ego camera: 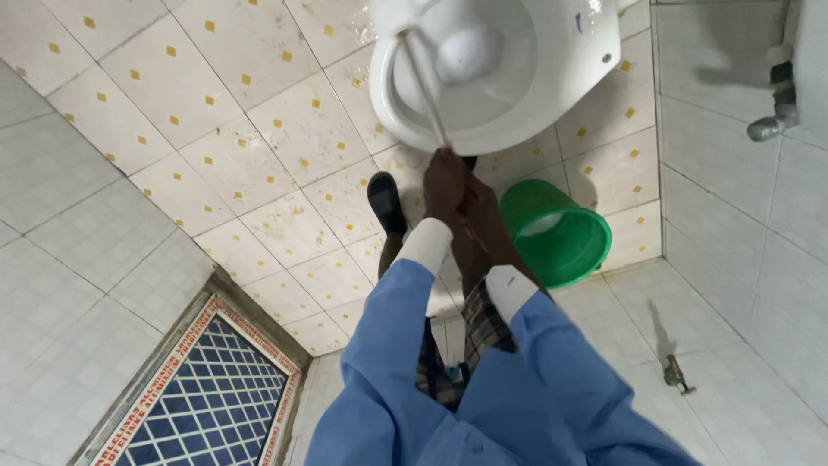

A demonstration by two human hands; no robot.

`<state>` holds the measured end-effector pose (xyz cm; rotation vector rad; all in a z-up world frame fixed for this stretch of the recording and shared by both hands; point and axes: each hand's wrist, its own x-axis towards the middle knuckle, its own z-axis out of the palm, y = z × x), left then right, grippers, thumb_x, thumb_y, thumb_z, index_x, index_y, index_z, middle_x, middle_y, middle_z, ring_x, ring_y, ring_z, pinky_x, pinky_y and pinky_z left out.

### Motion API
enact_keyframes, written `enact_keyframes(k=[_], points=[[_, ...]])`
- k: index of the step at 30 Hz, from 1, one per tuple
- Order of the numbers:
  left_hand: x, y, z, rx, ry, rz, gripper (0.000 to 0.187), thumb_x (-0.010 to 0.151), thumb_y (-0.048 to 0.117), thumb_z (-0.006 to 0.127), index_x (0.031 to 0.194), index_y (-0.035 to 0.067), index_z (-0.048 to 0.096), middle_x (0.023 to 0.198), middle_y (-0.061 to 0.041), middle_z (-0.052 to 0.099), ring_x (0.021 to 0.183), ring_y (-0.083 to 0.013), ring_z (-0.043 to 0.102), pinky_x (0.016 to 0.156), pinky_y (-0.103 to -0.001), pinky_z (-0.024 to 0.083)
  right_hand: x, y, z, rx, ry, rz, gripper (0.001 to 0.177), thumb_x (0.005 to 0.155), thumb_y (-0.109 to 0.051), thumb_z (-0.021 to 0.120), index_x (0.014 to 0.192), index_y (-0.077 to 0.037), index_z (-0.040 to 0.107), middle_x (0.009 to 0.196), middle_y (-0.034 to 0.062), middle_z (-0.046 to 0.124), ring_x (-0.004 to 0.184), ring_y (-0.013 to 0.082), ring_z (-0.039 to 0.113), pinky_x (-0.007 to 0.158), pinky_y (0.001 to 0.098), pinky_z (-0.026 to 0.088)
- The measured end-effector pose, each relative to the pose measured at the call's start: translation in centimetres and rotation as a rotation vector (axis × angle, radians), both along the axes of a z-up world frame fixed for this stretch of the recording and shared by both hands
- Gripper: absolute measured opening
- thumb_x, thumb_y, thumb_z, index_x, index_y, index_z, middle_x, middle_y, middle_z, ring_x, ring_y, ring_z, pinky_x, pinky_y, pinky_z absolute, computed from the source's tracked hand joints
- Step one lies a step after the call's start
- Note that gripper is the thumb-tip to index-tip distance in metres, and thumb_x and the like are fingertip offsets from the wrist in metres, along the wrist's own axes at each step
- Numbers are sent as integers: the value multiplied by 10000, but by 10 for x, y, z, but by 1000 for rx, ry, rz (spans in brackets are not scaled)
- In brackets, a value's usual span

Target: The person scrubs the inside of a white toilet bowl using a long-handled toilet brush. They repeatedly dip the brush into a green bucket of water and scrub the bowl's interior surfaces.

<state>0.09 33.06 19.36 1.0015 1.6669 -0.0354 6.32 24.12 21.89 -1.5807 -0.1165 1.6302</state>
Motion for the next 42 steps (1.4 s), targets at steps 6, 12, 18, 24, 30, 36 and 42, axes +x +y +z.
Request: enact_keyframes(k=[6,12,18,24,30,36,42], points=[[-25,0,11,6,-37,-58,507,1063,434,365,1108,20,654,1041,-315,713,1008,-537,644,877,-597,500,-23,-7,1,40,1,-71,384,1047,-52,453,1415,-10,555,826,-15,599,644,34,510,520,207,420],[-44,-7,-19,123,-16,-233,443,1088,393,361,1088,39,628,970,-286,723,900,-529,667,756,-591,531,-56,-4,6,-87,12,-180,357,1072,-160,431,1374,-77,601,674,-8,541,480,51,417,407,224,321],[-110,-89,-12,40,23,-248,382,1095,341,415,1073,-11,563,914,-294,691,807,-495,690,678,-553,573,-105,-106,-29,-100,-121,178,282,1135,-196,473,1279,-3,620,691,4,573,485,72,484,406,253,395],[-113,-46,-49,538,103,-800,335,1053,174,398,1187,-83,566,973,-295,688,766,-459,700,608,-530,577,-115,-51,-32,-30,-160,7,392,1075,-196,393,1411,-81,560,617,9,539,406,106,450,343,272,367],[-121,-62,-71,483,176,-964,305,1006,140,511,1245,-28,600,1114,-220,681,914,-368,727,704,-416,611,-123,-58,-5,-36,-128,-104,413,1087,-192,429,1458,-57,548,797,74,586,580,138,503,486,281,408],[-218,-175,-32,88,181,-999,282,1096,188,439,1197,15,636,1137,-182,676,1016,-349,705,811,-458,593,-223,-161,26,-106,-257,10,441,1098,-189,466,1504,-32,536,977,138,632,755,170,557,628,290,449],[-240,-155,-18,575,189,-1093,409,986,161,458,1320,-49,567,1041,-249,672,884,-392,700,795,-477,583,-261,-158,22,135,-499,-19,467,1112,-160,511,1549,2,495,1152,122,675,932,118,614,760,232,502]])
